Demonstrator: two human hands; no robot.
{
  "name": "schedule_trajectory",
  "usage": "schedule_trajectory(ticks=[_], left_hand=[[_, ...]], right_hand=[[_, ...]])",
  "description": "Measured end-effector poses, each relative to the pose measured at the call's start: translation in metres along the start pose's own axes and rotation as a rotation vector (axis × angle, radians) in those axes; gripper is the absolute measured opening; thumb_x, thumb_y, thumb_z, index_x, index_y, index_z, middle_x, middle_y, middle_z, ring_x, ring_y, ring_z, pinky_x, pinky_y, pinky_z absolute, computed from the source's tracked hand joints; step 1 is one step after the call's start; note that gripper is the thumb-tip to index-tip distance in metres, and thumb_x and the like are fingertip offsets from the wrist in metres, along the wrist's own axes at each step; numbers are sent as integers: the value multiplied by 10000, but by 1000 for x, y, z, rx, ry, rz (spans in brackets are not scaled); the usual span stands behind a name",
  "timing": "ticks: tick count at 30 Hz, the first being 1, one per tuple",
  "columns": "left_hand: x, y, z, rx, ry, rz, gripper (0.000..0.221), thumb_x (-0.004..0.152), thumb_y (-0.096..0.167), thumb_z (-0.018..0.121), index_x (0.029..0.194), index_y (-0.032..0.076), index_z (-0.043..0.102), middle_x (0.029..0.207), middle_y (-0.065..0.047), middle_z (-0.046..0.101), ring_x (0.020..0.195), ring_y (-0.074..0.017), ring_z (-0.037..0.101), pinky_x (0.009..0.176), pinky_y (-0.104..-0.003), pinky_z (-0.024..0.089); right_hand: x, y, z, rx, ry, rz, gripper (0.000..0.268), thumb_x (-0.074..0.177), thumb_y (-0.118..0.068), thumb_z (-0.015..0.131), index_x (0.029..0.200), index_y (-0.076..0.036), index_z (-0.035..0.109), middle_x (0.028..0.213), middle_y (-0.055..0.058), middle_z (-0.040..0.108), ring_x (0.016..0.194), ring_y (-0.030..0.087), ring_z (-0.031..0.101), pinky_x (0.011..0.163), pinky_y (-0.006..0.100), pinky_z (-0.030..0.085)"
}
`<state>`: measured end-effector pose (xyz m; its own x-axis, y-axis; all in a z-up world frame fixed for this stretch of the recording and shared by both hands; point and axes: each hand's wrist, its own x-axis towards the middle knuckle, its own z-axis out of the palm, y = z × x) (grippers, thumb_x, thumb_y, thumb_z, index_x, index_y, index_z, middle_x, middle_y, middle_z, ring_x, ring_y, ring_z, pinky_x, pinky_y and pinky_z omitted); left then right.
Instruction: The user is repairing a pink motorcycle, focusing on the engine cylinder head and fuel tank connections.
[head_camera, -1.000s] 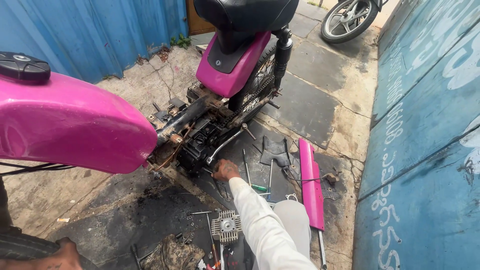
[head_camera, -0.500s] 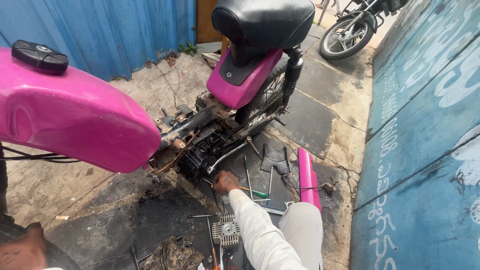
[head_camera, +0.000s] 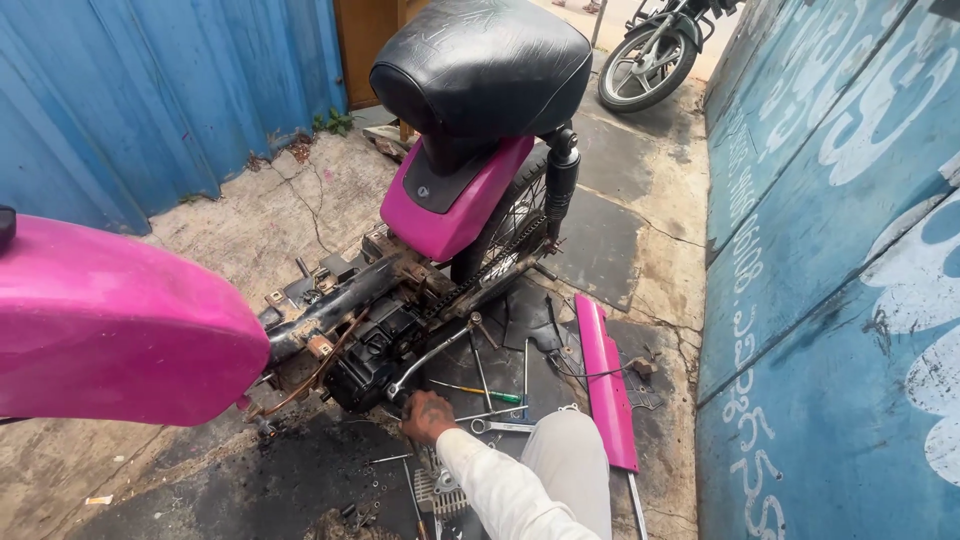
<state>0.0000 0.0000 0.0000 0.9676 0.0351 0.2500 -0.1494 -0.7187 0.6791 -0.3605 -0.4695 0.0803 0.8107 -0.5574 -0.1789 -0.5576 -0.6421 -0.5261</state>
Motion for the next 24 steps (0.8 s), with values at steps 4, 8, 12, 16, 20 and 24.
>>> schedule_trajectory(ticks=[4,8,12,16,20,24], left_hand=[[-1,21,35,-152,-84,-76,596,1042,352,597,1417,-103,511,1331,-253,609,1226,-276,588,1102,-446,419],[-127,172,-70,590,-108,86,1003,787,533,787,1658,154,463,1508,-276,512,1344,-419,465,1046,-564,407],[-133,207,-28,301,-470,36,775,806,508,796,1482,189,590,1452,-151,622,1363,-365,550,1120,-522,430],[-148,229,-9,4,-579,30,530,845,289,766,1341,134,661,1248,-112,751,1188,-304,691,1032,-426,505],[-145,217,29,-247,-428,-54,470,788,136,747,1250,104,667,1219,-134,746,1166,-284,700,992,-430,503],[-152,195,60,-175,-348,-147,383,781,133,713,1147,23,687,1100,-192,749,1039,-369,713,898,-456,529]], right_hand=[[25,8,28,-238,-139,3,332,844,-230,729,1106,-27,708,1238,247,622,1190,417,582,1010,476,481],[-14,-62,-18,-624,-140,-164,347,877,-192,638,1142,19,715,1306,289,528,1256,426,480,1006,528,454],[-29,-81,-10,-586,-140,-301,278,913,-219,675,1043,8,769,1281,268,588,1250,401,526,948,473,479],[-28,-102,26,146,-389,-415,246,859,-271,777,911,-31,765,880,131,768,863,275,738,832,409,555],[-19,-130,45,368,-376,-423,251,883,-238,779,969,-6,737,891,165,767,860,275,746,837,395,569],[-9,-138,83,560,-421,-336,260,929,-219,732,1035,16,696,842,128,744,729,203,717,672,368,562]])
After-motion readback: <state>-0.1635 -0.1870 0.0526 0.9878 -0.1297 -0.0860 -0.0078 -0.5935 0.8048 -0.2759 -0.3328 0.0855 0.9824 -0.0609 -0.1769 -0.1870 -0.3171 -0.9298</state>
